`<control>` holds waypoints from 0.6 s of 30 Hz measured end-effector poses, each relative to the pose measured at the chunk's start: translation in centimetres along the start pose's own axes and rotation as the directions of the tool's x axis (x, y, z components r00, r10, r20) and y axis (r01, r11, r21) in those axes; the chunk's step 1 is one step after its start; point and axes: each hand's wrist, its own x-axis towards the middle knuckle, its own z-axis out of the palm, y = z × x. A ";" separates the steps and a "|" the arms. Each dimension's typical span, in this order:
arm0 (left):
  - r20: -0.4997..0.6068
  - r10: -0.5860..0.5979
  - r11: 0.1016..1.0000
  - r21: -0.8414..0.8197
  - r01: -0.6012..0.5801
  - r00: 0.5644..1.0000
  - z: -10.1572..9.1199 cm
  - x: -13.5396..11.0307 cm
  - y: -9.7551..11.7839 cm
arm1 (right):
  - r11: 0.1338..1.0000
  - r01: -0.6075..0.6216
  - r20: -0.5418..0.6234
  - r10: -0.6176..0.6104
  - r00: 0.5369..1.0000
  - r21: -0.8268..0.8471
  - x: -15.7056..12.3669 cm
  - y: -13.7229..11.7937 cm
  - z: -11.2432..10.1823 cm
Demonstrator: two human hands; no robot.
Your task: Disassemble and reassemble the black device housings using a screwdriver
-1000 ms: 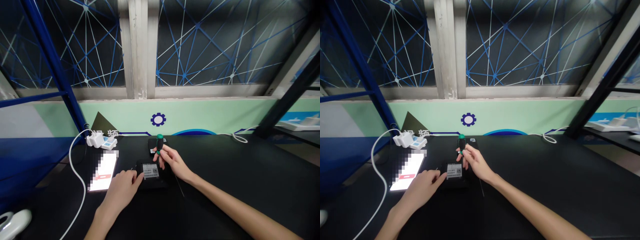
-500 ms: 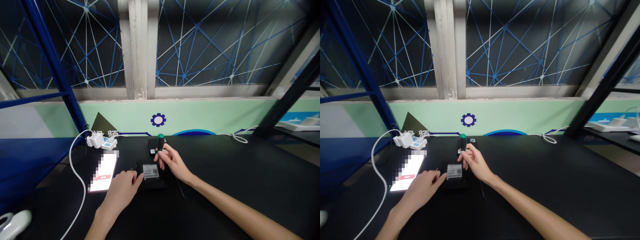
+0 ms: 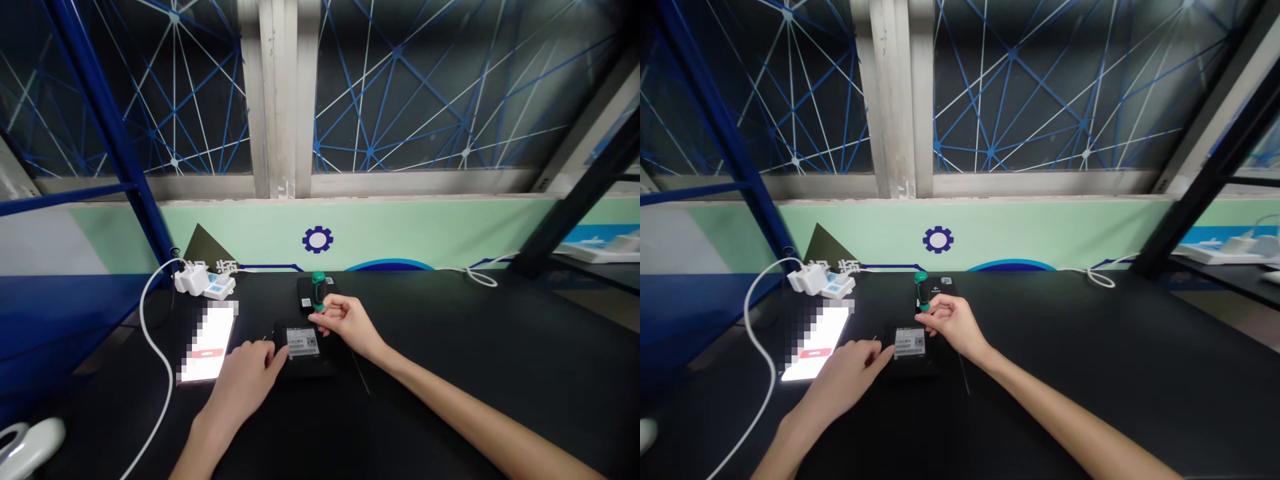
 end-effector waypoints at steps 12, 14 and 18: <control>0.006 0.009 1.000 0.015 -0.009 1.000 -0.2 -0.1 0.2 | 0.997 0.032 0.104 -0.024 0.994 -0.067 -0.2 -0.5 -0.4; 0.003 0.003 1.000 0.021 -0.003 1.000 -0.2 -0.1 0.2 | 0.997 0.043 0.136 -0.033 0.990 -0.070 -0.3 -0.6 -0.4; -0.001 -0.004 1.000 0.030 0.004 1.000 -0.1 -0.1 0.2 | 0.999 0.042 0.181 -0.036 0.983 -0.030 -0.4 -0.7 -0.5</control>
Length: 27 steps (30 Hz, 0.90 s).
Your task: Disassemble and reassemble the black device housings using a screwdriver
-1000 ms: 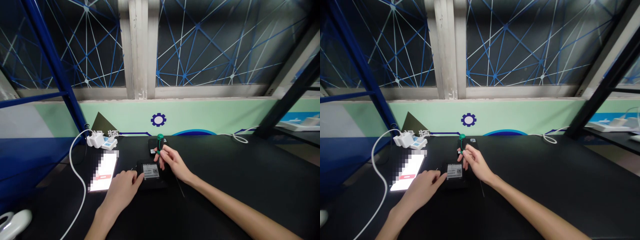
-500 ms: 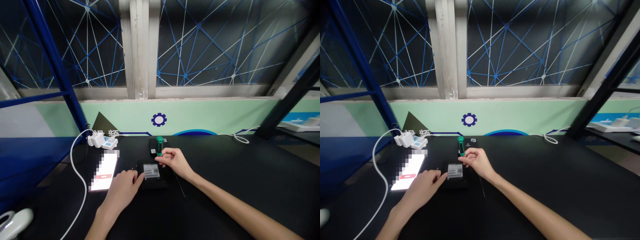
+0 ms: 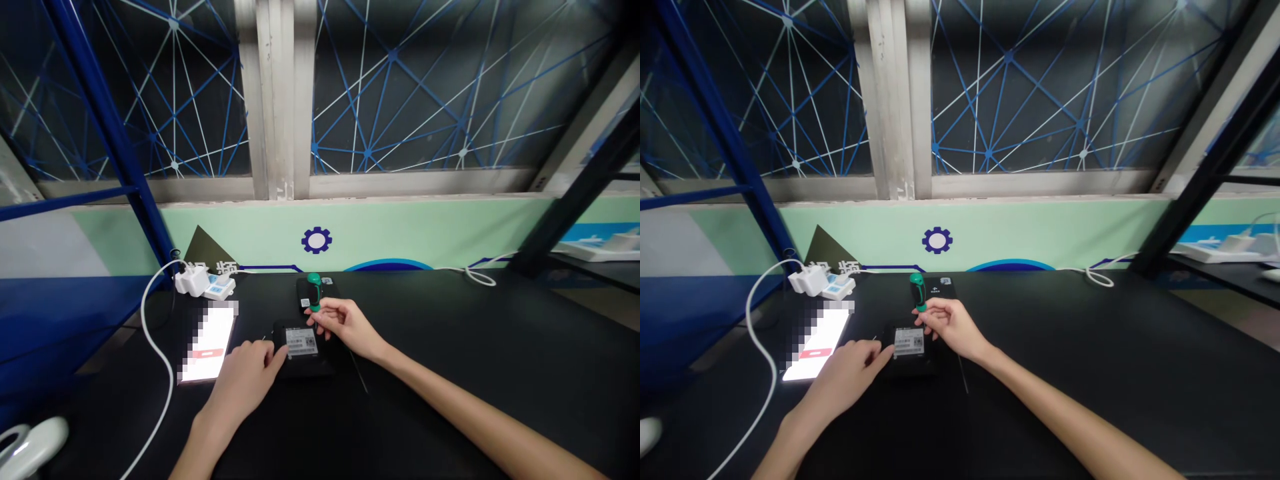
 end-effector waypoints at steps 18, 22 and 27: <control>0.001 0.008 1.000 -0.019 -0.008 1.000 0.1 -0.1 -0.1 | 0.998 -0.047 -0.098 0.050 0.994 0.037 0.1 0.2 -0.3; -0.003 0.011 0.999 -0.037 -0.011 1.000 0.0 -0.1 -0.1 | 0.999 -0.020 -0.070 0.023 0.997 0.039 0.2 -0.1 -0.1; 0.011 0.007 0.999 -0.031 -0.006 1.000 -0.1 -0.1 -0.1 | 1.000 -0.015 -0.029 0.016 0.999 0.015 0.1 -0.5 -0.5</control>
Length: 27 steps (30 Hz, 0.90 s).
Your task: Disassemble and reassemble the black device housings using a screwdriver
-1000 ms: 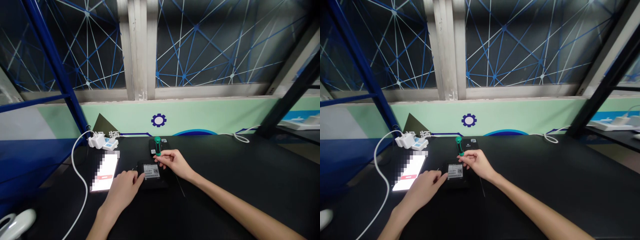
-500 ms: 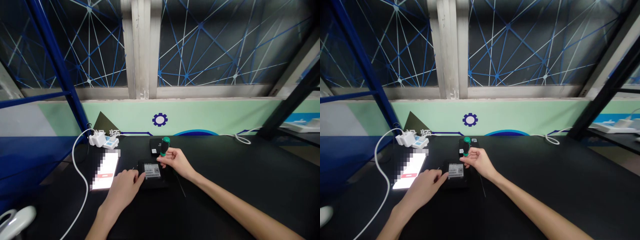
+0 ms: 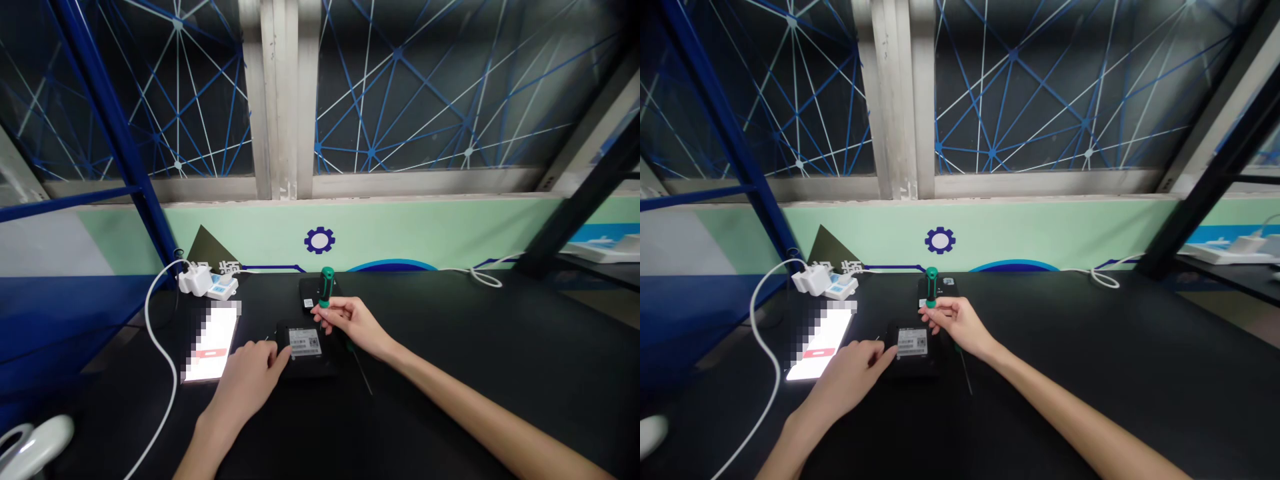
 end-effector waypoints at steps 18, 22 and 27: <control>0.005 -0.004 1.000 -0.001 0.004 1.000 -0.1 -0.1 0.1 | 0.986 0.074 -0.039 -0.069 0.997 0.152 -0.2 -0.3 -0.9; 0.011 -0.010 1.000 0.001 0.010 1.000 -0.2 -0.2 0.1 | 0.980 0.088 -0.027 -0.084 0.996 0.176 -0.3 0.0 -0.7; 0.006 -0.001 1.000 -0.005 0.001 1.000 -0.1 -0.1 0.0 | 0.990 0.104 -0.100 -0.095 0.990 0.098 -0.4 0.6 -0.5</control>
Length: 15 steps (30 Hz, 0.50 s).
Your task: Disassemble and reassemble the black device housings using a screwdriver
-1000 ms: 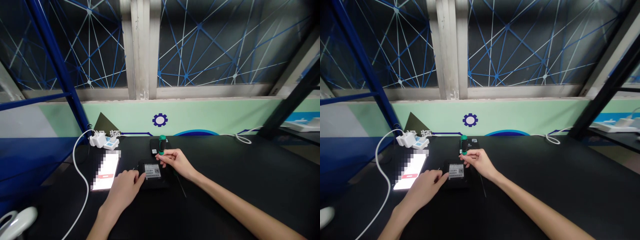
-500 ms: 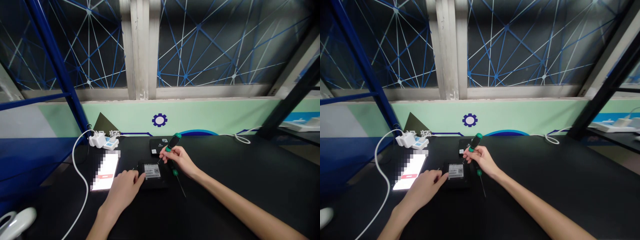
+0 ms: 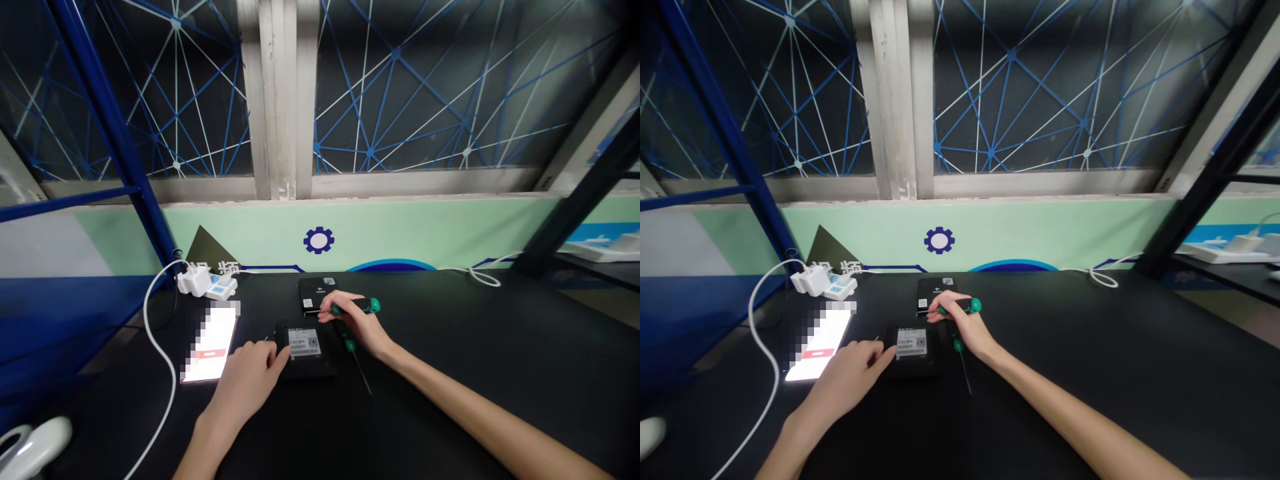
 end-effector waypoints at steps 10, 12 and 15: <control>0.009 -0.009 1.000 -0.006 0.009 1.000 0.0 0.0 0.0 | 0.948 0.038 0.017 -0.034 0.999 -0.315 0.1 -0.2 0.3; 0.012 -0.015 1.000 0.002 0.015 1.000 0.0 0.0 0.1 | 0.943 0.039 0.041 -0.027 0.999 -0.331 0.1 -0.2 0.3; 0.009 -0.015 1.000 0.007 0.015 1.000 0.0 0.1 0.1 | 0.935 0.065 0.022 -0.061 0.998 -0.350 0.0 -0.1 0.3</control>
